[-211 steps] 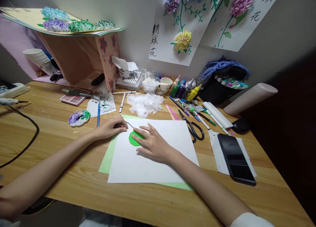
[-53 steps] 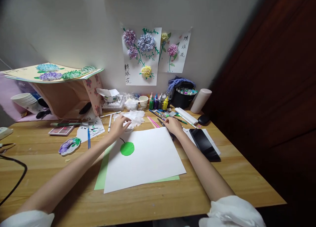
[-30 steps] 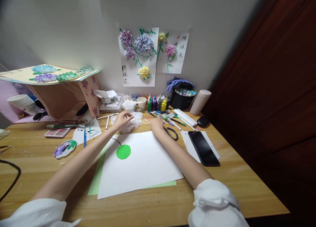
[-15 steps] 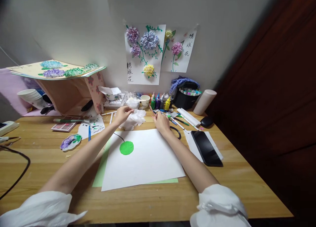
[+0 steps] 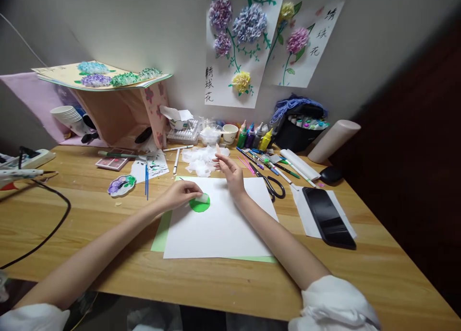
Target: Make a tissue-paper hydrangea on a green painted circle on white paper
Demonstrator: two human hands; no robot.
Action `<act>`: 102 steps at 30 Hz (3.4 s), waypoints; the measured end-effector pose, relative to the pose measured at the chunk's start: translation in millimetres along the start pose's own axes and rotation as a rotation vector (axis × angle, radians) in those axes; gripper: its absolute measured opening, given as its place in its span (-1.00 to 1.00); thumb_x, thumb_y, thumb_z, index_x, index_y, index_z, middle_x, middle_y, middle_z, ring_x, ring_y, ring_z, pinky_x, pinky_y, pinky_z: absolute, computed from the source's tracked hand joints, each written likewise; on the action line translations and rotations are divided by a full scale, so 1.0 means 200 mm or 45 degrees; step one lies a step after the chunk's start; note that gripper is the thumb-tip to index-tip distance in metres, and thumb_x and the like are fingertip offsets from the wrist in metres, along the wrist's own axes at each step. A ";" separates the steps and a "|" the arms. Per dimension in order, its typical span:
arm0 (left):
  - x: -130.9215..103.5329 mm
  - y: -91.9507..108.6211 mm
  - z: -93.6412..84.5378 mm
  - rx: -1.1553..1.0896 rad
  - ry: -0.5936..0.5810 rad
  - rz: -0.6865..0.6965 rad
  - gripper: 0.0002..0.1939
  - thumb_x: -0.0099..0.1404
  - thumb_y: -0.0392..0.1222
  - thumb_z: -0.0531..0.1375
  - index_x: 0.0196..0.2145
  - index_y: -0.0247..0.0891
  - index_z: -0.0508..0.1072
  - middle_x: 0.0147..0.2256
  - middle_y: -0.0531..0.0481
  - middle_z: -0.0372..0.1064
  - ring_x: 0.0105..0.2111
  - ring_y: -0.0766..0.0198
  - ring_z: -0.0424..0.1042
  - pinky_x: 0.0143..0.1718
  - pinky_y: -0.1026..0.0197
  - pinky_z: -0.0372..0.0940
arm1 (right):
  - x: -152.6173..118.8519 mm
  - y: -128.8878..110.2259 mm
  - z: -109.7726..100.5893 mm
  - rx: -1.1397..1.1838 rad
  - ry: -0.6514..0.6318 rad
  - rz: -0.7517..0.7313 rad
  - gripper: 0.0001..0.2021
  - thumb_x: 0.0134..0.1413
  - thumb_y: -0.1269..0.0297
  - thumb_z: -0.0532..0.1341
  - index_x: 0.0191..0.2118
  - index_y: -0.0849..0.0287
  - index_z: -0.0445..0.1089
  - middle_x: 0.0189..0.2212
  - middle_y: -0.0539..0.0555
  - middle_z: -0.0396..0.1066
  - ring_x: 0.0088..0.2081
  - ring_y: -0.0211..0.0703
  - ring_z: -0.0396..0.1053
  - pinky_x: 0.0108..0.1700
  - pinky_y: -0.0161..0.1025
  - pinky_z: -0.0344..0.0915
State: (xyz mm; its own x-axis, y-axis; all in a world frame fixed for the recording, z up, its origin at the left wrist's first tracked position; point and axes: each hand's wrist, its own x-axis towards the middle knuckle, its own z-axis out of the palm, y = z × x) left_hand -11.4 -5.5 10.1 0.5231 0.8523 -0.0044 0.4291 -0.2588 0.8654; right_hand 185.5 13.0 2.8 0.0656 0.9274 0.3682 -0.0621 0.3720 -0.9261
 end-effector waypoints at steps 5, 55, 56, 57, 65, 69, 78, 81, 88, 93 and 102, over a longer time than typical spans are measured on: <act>-0.01 -0.02 0.00 0.252 0.178 0.104 -0.84 0.18 -0.16 0.16 -0.38 -0.26 0.52 -0.41 -0.01 0.44 -0.44 0.32 0.32 -0.41 0.29 0.17 | -0.05 0.05 0.02 0.048 -0.064 0.059 -0.41 -0.24 0.07 0.37 -0.03 0.13 0.29 0.03 0.22 0.35 -0.07 -0.04 0.41 -0.06 -0.11 0.35; 0.00 -0.08 0.05 0.353 0.197 0.070 -0.78 0.29 -0.13 0.04 -0.37 -0.26 0.41 -0.39 0.00 0.39 -0.38 0.28 0.32 -0.36 0.26 0.15 | -0.20 0.07 0.04 -0.397 -0.159 -0.279 -0.61 0.27 0.11 -0.08 -0.53 0.15 0.21 -0.61 -0.04 0.22 -0.58 -0.32 0.22 -0.47 -0.32 0.20; 0.00 -0.08 0.05 0.353 0.199 0.067 -0.78 0.29 -0.12 0.04 -0.37 -0.26 0.41 -0.39 -0.01 0.39 -0.38 0.27 0.32 -0.36 0.26 0.16 | -0.20 0.07 0.04 -0.387 -0.155 -0.274 -0.61 0.27 0.10 -0.08 -0.53 0.15 0.20 -0.62 -0.04 0.22 -0.58 -0.32 0.21 -0.47 -0.32 0.20; 0.00 -0.08 0.05 0.352 0.199 0.066 -0.78 0.29 -0.12 0.04 -0.38 -0.26 0.41 -0.39 -0.01 0.39 -0.38 0.27 0.32 -0.36 0.26 0.16 | -0.20 0.07 0.04 -0.387 -0.167 -0.276 -0.61 0.27 0.09 -0.08 -0.52 0.15 0.20 -0.62 -0.04 0.22 -0.58 -0.32 0.21 -0.47 -0.32 0.21; 0.00 -0.08 0.05 0.349 0.199 0.079 -0.79 0.28 -0.14 0.05 -0.39 -0.27 0.41 -0.41 0.00 0.37 -0.39 0.28 0.31 -0.38 0.25 0.15 | -0.20 0.05 0.05 -0.471 -0.273 -0.383 -0.62 0.28 0.13 -0.10 -0.52 0.15 0.20 -0.58 -0.02 0.23 -0.57 -0.32 0.22 -0.47 -0.32 0.20; -0.01 -0.07 0.05 0.355 0.197 0.085 -0.80 0.28 -0.15 0.05 -0.38 -0.26 0.41 -0.42 0.00 0.36 -0.39 0.27 0.30 -0.38 0.25 0.15 | -0.20 0.05 0.05 -0.491 -0.237 -0.374 -0.62 0.28 0.16 -0.10 -0.53 0.14 0.19 -0.60 -0.01 0.22 -0.56 -0.30 0.22 -0.47 -0.30 0.19; -0.01 -0.07 0.05 0.357 0.200 0.091 -0.81 0.28 -0.16 0.05 -0.38 -0.26 0.41 -0.42 0.01 0.36 -0.39 0.28 0.31 -0.37 0.25 0.16 | -0.20 0.07 0.05 -0.400 -0.199 -0.342 -0.64 0.28 0.16 -0.08 -0.52 0.13 0.19 -0.61 -0.03 0.21 -0.58 -0.31 0.22 -0.49 -0.30 0.17; -0.01 -0.07 0.05 0.360 0.202 0.101 -0.81 0.28 -0.16 0.05 -0.37 -0.26 0.41 -0.41 0.01 0.36 -0.39 0.28 0.31 -0.37 0.25 0.15 | -0.21 0.07 0.04 -0.362 -0.139 -0.346 -0.65 0.27 0.16 -0.08 -0.50 0.13 0.19 -0.61 -0.04 0.19 -0.61 -0.32 0.20 -0.50 -0.30 0.17; 0.00 -0.08 0.05 0.362 0.198 0.101 -0.82 0.28 -0.17 0.05 -0.38 -0.27 0.41 -0.42 0.01 0.36 -0.39 0.29 0.30 -0.38 0.26 0.14 | -0.20 0.05 0.06 -0.452 -0.211 -0.361 -0.62 0.28 0.13 -0.10 -0.53 0.14 0.20 -0.60 -0.02 0.21 -0.59 -0.31 0.20 -0.49 -0.29 0.19; -0.01 -0.07 0.05 0.366 0.201 0.101 -0.82 0.28 -0.17 0.06 -0.39 -0.26 0.41 -0.43 0.02 0.36 -0.40 0.29 0.30 -0.38 0.26 0.14 | -0.20 0.05 0.05 -0.473 -0.242 -0.417 -0.64 0.29 0.18 -0.11 -0.52 0.14 0.18 -0.60 -0.03 0.20 -0.58 -0.32 0.21 -0.49 -0.31 0.19; -0.01 -0.07 0.05 0.371 0.197 0.092 -0.82 0.28 -0.17 0.06 -0.38 -0.26 0.42 -0.42 0.01 0.38 -0.39 0.28 0.31 -0.37 0.25 0.17 | -0.20 0.06 0.06 -0.515 -0.388 -0.657 -0.76 0.28 0.29 -0.09 -0.41 0.11 0.17 -0.56 0.00 0.24 -0.51 -0.27 0.26 -0.45 -0.29 0.20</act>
State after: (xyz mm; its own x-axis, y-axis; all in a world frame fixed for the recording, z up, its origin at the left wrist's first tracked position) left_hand -10.8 -7.9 -6.1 0.4517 0.8800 0.1471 0.5990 -0.4213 0.6810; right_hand 170.0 -19.7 -21.6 -0.2969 0.6286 0.7188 0.2791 0.7770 -0.5643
